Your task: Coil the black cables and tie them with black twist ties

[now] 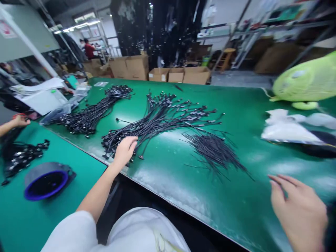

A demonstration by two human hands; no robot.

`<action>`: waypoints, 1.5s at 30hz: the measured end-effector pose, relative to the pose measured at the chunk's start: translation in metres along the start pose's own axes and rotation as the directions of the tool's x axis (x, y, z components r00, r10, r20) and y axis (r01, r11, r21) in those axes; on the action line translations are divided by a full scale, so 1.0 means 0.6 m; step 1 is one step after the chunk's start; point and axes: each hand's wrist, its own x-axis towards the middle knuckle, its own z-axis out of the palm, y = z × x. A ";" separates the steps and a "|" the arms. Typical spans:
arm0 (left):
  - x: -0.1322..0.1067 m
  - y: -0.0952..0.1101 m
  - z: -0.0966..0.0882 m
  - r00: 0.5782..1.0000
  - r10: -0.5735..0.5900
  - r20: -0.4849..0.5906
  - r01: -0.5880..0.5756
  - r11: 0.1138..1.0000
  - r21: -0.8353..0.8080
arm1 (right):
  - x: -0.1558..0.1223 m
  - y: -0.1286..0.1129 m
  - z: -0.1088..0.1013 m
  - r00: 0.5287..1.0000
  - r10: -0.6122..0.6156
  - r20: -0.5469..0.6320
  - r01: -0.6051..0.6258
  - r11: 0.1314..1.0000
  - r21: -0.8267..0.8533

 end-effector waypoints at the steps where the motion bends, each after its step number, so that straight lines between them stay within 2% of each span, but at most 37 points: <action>1: 0.033 -0.017 -0.013 0.998 -0.039 -0.056 0.045 0.993 0.111 | 0.005 -0.031 0.006 0.999 -0.048 0.015 0.047 0.998 0.032; 2: 0.066 -0.034 -0.025 0.990 -0.113 -0.080 0.128 0.969 0.214 | 0.010 -0.058 0.012 0.996 -0.086 0.031 0.084 0.994 0.065; 3: 0.096 -0.051 -0.035 0.979 -0.198 -0.048 0.203 0.936 0.288 | 0.014 -0.081 0.019 0.992 -0.115 0.050 0.109 0.989 0.099; 5: 0.143 -0.081 -0.047 0.966 -0.259 0.014 0.241 0.918 0.315 | 0.020 -0.113 0.032 0.983 -0.157 0.097 0.139 0.975 0.172; 8: 0.176 -0.102 -0.050 0.967 -0.244 0.070 0.215 0.933 0.288 | 0.019 -0.138 0.050 0.961 -0.211 0.181 0.154 0.945 0.287; 10: 0.177 -0.093 -0.048 0.980 -0.193 0.042 0.175 0.948 0.267 | 0.021 -0.155 0.054 0.942 -0.246 0.229 0.152 0.919 0.365; 12: 0.163 -0.063 -0.047 0.991 -0.131 -0.006 0.128 0.960 0.249 | 0.033 -0.188 0.049 0.925 -0.273 0.263 0.139 0.890 0.434; 14: 0.132 -0.013 -0.049 0.999 -0.032 -0.011 0.034 0.979 0.203 | 0.059 -0.243 0.041 0.913 -0.298 0.278 0.129 0.858 0.497; 15: 0.111 0.016 -0.052 0.999 0.036 0.016 -0.038 0.986 0.163 | 0.076 -0.278 0.039 0.909 -0.312 0.277 0.127 0.840 0.528; 16: 0.087 0.047 -0.057 0.985 0.159 0.074 -0.164 0.984 0.068 | 0.095 -0.316 0.038 0.904 -0.331 0.272 0.131 0.818 0.560; 17: 0.061 0.076 -0.063 0.948 0.282 0.147 -0.277 0.959 -0.053 | 0.113 -0.356 0.040 0.893 -0.362 0.266 0.145 0.792 0.593; 19: 0.011 0.120 -0.082 0.844 0.445 0.299 -0.389 0.892 -0.231 | 0.147 -0.431 0.051 0.844 -0.474 0.252 0.212 0.726 0.654; 20: -0.010 0.132 -0.093 0.810 0.470 0.351 -0.385 0.878 -0.285 | 0.162 -0.462 0.058 0.799 -0.549 0.245 0.263 0.685 0.679; 21: -0.028 0.135 -0.106 0.802 0.458 0.383 -0.351 0.881 -0.318 | 0.176 -0.487 0.064 0.754 -0.615 0.231 0.312 0.645 0.697; 22: -0.043 0.129 -0.119 0.820 0.415 0.394 -0.291 0.896 -0.336 | 0.188 -0.506 0.067 0.723 -0.659 0.205 0.354 0.609 0.709; 23: -0.054 0.116 -0.132 0.856 0.345 0.386 -0.211 0.913 -0.348 | 0.199 -0.519 0.066 0.718 -0.676 0.164 0.385 0.583 0.715; 25: -0.068 0.075 -0.153 0.912 0.189 0.364 -0.040 0.924 -0.379 | 0.222 -0.532 0.048 0.767 -0.641 0.040 0.430 0.559 0.709; 27: -0.076 0.028 -0.160 0.934 0.092 0.345 0.065 0.906 -0.417 | 0.244 -0.534 0.012 0.794 -0.598 -0.110 0.502 0.541 0.675; 29: -0.078 -0.014 -0.151 0.959 0.041 0.281 0.099 0.879 -0.467 | 0.264 -0.536 -0.031 0.765 -0.598 -0.240 0.600 0.527 0.602; 31: -0.076 -0.045 -0.133 0.984 -0.019 0.174 0.108 0.848 -0.519 | 0.280 -0.540 -0.069 0.712 -0.612 -0.346 0.691 0.521 0.501; 33: -0.072 -0.063 -0.114 0.991 -0.087 0.099 0.128 0.812 -0.570 | 0.290 -0.544 -0.087 0.645 -0.633 -0.429 0.763 0.495 0.416; 34: -0.069 -0.068 -0.107 0.990 -0.114 0.077 0.138 0.792 -0.595 | 0.293 -0.544 -0.086 0.625 -0.640 -0.447 0.780 0.483 0.398; 35: -0.067 -0.071 -0.103 0.989 -0.136 0.060 0.144 0.769 -0.623 | 0.296 -0.542 -0.077 0.623 -0.644 -0.445 0.781 0.481 0.397; 37: -0.064 -0.070 -0.104 0.984 -0.176 0.026 0.146 0.713 -0.686 | 0.306 -0.528 -0.032 0.667 -0.649 -0.365 0.740 0.519 0.428; 38: -0.065 -0.068 -0.109 0.982 -0.190 0.012 0.140 0.677 -0.722 | 0.312 -0.514 0.001 0.696 -0.656 -0.291 0.706 0.554 0.442; 40: -0.072 -0.061 -0.126 0.980 -0.197 0.009 0.120 0.562 -0.818 | 0.325 -0.475 0.076 0.721 -0.681 -0.129 0.654 0.607 0.451; 42: -0.085 -0.055 -0.148 0.985 -0.156 0.074 0.132 0.403 -0.905 | 0.333 -0.433 0.142 0.765 -0.643 -0.038 0.579 0.660 0.479; 43: -0.093 -0.053 -0.159 0.984 -0.117 0.133 0.164 0.331 -0.929 | 0.335 -0.417 0.163 0.788 -0.616 -0.017 0.541 0.678 0.498; 45: -0.110 -0.054 -0.174 0.966 -0.030 0.256 0.254 0.279 -0.926 | 0.337 -0.405 0.170 0.824 -0.567 -0.009 0.484 0.696 0.531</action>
